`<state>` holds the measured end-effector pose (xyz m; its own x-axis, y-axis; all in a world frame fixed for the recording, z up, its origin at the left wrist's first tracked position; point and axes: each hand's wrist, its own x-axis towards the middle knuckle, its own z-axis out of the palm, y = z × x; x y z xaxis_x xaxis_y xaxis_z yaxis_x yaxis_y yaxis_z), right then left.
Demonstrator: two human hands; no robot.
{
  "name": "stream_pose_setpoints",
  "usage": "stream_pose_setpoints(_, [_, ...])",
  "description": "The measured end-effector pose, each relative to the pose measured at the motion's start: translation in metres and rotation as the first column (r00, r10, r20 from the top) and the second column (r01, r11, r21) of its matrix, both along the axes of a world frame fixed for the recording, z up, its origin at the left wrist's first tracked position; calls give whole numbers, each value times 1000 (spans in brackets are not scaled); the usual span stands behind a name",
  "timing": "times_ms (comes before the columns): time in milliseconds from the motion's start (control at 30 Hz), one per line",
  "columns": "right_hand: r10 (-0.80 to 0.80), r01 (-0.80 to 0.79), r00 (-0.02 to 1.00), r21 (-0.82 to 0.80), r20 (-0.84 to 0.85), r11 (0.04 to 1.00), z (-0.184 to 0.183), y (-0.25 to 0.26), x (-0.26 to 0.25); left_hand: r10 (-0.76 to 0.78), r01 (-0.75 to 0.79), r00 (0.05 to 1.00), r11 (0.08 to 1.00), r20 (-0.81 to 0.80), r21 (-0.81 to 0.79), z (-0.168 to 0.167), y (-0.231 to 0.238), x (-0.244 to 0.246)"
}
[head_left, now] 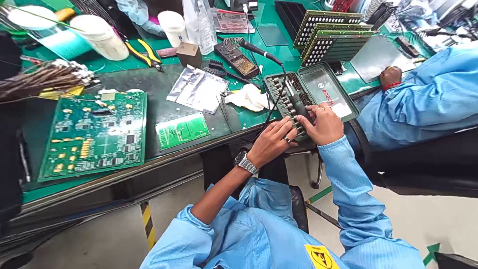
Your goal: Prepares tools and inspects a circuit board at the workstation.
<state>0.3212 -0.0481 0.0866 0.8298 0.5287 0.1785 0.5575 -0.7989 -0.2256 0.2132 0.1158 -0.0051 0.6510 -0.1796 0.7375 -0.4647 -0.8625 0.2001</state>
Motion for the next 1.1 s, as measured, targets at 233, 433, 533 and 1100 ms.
stream_pose_setpoints(233, [-2, 8, 994, -61, 107, 998, -7, 10, 9, -86, 65, 994, 966, -72, -251, -4, -6, 4])
stream_pose_setpoints(433, [42, -45, 997, 37, 68, 998, -7, 10, 21, -65, 64, 998, 952, 5, -299, -19, -9, 8])
stream_pose_setpoints(533, [52, -55, 998, 129, 31, 990, -8, 9, 26, -42, 48, 999, 966, 29, -253, -20, -8, 9])
stream_pose_setpoints(1100, [837, 508, 251, 802, -486, 313, 23, -13, 80, -36, 40, 999, 987, 30, -158, -19, -4, 25])
